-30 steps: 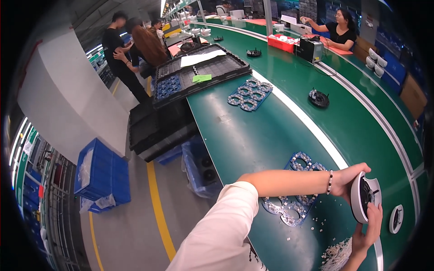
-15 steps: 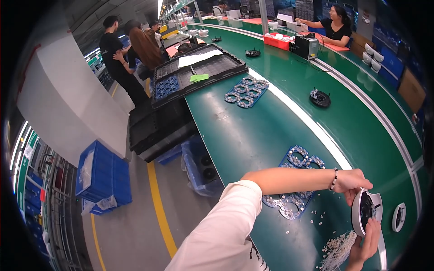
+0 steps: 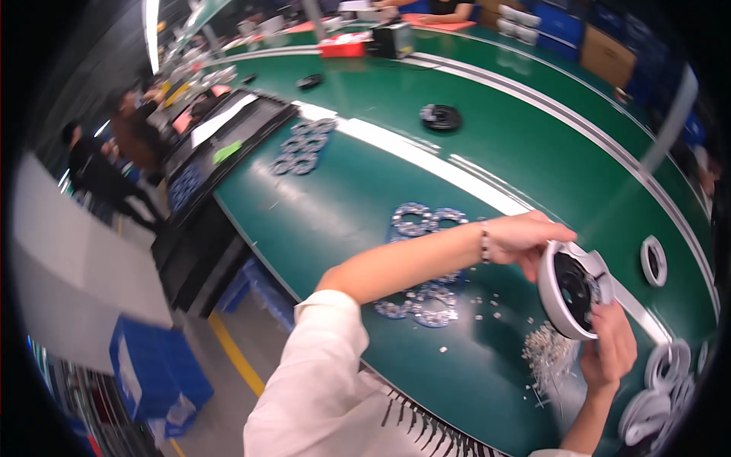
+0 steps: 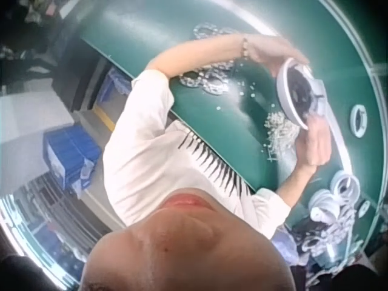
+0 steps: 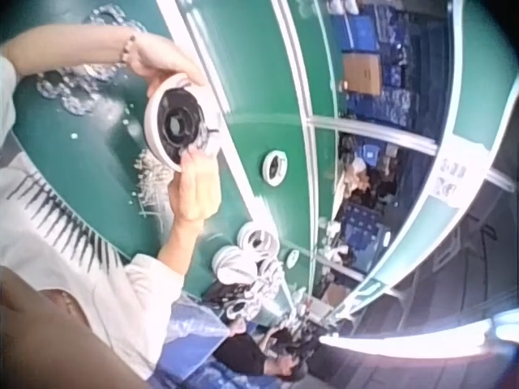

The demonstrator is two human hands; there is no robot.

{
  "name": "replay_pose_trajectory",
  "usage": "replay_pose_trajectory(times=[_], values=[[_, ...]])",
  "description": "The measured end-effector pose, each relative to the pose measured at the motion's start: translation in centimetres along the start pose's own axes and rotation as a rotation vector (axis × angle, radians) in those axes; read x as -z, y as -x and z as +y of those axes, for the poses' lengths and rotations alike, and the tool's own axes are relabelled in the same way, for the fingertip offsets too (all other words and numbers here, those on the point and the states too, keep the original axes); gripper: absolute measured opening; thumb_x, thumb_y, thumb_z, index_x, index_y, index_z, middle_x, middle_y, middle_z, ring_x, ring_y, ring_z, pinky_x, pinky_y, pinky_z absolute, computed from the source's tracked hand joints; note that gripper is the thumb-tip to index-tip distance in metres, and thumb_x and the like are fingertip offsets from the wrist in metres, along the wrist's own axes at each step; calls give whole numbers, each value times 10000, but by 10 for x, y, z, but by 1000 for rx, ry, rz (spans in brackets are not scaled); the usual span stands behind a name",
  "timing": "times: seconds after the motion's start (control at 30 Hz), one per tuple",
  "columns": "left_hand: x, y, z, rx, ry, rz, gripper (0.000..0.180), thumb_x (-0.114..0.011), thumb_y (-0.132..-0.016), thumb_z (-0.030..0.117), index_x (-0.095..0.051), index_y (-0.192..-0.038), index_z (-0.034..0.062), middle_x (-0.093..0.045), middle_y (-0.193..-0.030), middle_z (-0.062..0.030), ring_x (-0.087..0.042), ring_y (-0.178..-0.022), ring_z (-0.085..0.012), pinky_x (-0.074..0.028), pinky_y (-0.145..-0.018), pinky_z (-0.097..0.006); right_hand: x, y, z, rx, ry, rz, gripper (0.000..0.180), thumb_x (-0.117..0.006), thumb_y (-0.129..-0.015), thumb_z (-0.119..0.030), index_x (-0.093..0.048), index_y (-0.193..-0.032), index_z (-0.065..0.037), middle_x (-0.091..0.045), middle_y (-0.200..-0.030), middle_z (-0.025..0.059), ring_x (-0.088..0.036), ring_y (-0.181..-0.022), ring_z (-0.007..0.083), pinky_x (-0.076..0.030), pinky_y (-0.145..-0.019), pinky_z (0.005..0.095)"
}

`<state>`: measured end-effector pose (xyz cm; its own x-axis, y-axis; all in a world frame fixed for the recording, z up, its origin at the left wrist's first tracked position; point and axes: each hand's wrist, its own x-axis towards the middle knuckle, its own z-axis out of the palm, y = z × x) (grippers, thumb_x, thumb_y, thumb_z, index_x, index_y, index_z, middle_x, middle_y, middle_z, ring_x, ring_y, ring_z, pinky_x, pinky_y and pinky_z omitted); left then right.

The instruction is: Assembling electronic components and circuit boards into plastic circular housings on a production line.

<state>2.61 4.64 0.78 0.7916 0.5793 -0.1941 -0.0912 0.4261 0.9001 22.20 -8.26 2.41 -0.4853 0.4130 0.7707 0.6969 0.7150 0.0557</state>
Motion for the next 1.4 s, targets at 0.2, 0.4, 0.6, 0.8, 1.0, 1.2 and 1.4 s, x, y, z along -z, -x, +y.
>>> replay_pose_trajectory(times=[0.2, 0.4, 0.6, 0.8, 1.0, 1.2, 1.4], values=[[-10, -12, 9, -14, -84, -65, 390, -464, -830, 346, -569, -883, -26, -612, -674, -100, -583, -466, -142, -480, -359, -216, 12, -3, 3, 39, 97, 30, 136, -551, -616, 54, -554, -747, 17, -596, -756, 126, -594, -713, 275, -496, -689, 382], [-26, -16, 9, 185, -219, -11, 411, -389, -864, 388, -529, -1033, 41, -589, -944, -63, -586, -787, -118, -500, -651, -267, 20, -5, -13, -16, 128, -52, 223, -567, -570, -29, -571, -790, 12, -583, -814, 112, -557, -671, 229, -479, -618, 341], [-28, -24, -7, -27, -28, 95, 392, -385, -882, 341, -545, -1001, 4, -592, -926, -81, -571, -798, -117, -473, -699, -248, 6, -12, -17, -65, 196, -134, 231, -563, -584, -59, -584, -811, -22, -577, -914, 100, -542, -816, 239, -457, -741, 371], [-23, -22, 9, -294, -173, 205, 369, -384, -879, 287, -487, -1062, -16, -567, -983, -106, -576, -855, -146, -500, -715, -265, 8, -9, 17, -483, -219, 61, 897, -774, -484, -363, -367, -1208, -26, -292, -1292, 197, -305, -1162, 364, -255, -955, 413], [-44, -37, -9, -348, -131, 194, 284, -418, -880, 257, -534, -945, 6, -575, -881, -30, -514, -798, -66, -406, -705, -198, -4, -10, 3, -574, -117, -63, 1120, -798, -421, -365, -183, -1259, 51, -228, -1269, 264, -246, -1170, 402, -267, -946, 434], [-58, -19, -13, -299, 36, 103, 433, -338, -876, 372, -457, -1092, 17, -536, -1030, -85, -517, -942, -157, -413, -830, -282, -4, -7, -2, -603, -54, -138, 1116, -799, -413, -261, -151, -1260, 68, -253, -1243, 252, -281, -1137, 383, -290, -939, 406], [-44, -16, -29, -254, 468, -131, 624, -255, -835, 554, -432, -1161, 53, -482, -1124, -97, -447, -1060, -194, -384, -897, -354, -13, -13, -9, -540, -106, -99, 1106, -791, -418, -256, -151, -1251, 91, -260, -1237, 251, -289, -1121, 388, -293, -937, 399]])
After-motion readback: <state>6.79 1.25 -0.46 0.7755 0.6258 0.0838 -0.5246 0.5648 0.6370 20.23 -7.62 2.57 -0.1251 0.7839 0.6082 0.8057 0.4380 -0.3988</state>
